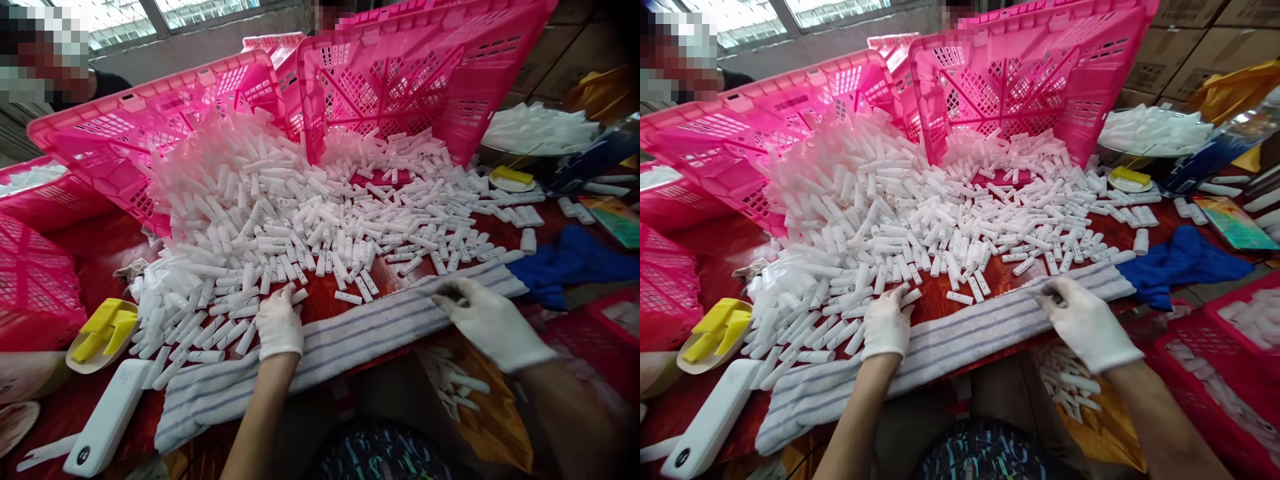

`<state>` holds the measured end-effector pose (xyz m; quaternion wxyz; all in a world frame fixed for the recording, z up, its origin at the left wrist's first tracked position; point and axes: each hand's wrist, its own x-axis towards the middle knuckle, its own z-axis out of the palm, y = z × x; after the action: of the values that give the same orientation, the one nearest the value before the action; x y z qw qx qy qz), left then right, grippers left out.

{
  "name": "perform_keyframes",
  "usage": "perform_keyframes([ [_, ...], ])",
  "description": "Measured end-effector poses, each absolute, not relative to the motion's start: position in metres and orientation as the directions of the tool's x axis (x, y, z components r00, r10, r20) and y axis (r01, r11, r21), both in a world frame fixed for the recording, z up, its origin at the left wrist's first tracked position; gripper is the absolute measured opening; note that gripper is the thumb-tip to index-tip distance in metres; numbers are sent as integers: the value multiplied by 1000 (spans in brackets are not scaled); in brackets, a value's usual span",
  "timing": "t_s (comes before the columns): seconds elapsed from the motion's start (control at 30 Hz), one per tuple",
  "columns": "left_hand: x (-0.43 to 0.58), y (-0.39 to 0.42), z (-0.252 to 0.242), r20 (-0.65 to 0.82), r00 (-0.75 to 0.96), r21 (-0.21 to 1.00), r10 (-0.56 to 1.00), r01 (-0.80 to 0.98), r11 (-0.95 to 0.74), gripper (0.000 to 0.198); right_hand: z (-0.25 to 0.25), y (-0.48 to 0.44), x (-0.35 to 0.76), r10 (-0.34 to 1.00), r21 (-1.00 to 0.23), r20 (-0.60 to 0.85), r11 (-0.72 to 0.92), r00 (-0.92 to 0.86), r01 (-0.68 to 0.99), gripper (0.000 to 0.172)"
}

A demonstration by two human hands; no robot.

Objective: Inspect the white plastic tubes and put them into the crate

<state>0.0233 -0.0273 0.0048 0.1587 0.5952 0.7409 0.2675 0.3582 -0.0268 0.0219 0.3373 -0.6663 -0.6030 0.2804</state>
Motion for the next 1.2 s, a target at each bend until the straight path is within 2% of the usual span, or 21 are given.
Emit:
perform_keyframes([
  [0.13,30,-15,-5,52,-237,669,970,730,143,11,0,25,302,998,-638,-59,-27,-14,769,31],
  [0.2,39,-14,-9,52,-259,761,964,635,130,17,-9,40,278,991,-566,-95,23,-93,824,36],
  [0.3,49,-18,-8,-72,-284,943,956,292,158,38,-13,42,261,994,-463,-69,42,-83,886,38],
  [0.33,52,-20,-5,-154,-270,969,950,146,198,45,-12,38,260,998,-477,-40,27,-53,879,37],
  [0.37,55,-22,-2,-239,-237,969,942,8,248,50,-10,34,259,1000,-540,-10,18,-28,842,34],
  [0.4,58,-23,3,-311,-192,948,931,-126,291,52,-7,28,259,1000,-647,15,14,-6,762,30],
  [0.47,65,-26,13,-385,-103,870,917,-371,324,53,3,16,258,1000,-897,0,-3,8,442,30],
  [0.5,70,-27,19,-395,-65,822,916,-470,321,53,8,11,256,999,-969,-35,-32,-5,247,33],
  [0.57,79,-29,26,-387,-9,745,922,-593,307,54,19,2,251,991,-992,-124,-125,-55,-29,40],
  [0.63,86,-32,29,-360,-11,734,933,-621,275,52,27,-2,247,981,-976,-178,-187,-77,-114,41],
  [0.73,93,-38,26,-308,-50,802,950,-550,231,43,35,1,248,979,-979,-180,-188,-92,-82,40],
  [0.83,97,-44,23,-246,-84,905,966,-378,198,33,41,6,251,974,-986,-165,-164,-154,18,41],
  [0.9,100,-47,23,-204,-104,958,974,-225,177,27,44,8,248,981,-989,-142,-135,-134,63,43],
  [1.0,103,-50,24,-222,-72,973,972,-87,216,30,47,8,243,991,-993,-106,-101,-82,56,42],
  [1.1,100,-51,25,-277,-33,957,960,-95,273,33,47,7,249,974,-991,-132,-135,-181,-4,40],
  [1.2,91,-51,24,-291,-2,951,957,-110,289,32,44,9,267,941,-986,-160,-164,-300,13,35],
])
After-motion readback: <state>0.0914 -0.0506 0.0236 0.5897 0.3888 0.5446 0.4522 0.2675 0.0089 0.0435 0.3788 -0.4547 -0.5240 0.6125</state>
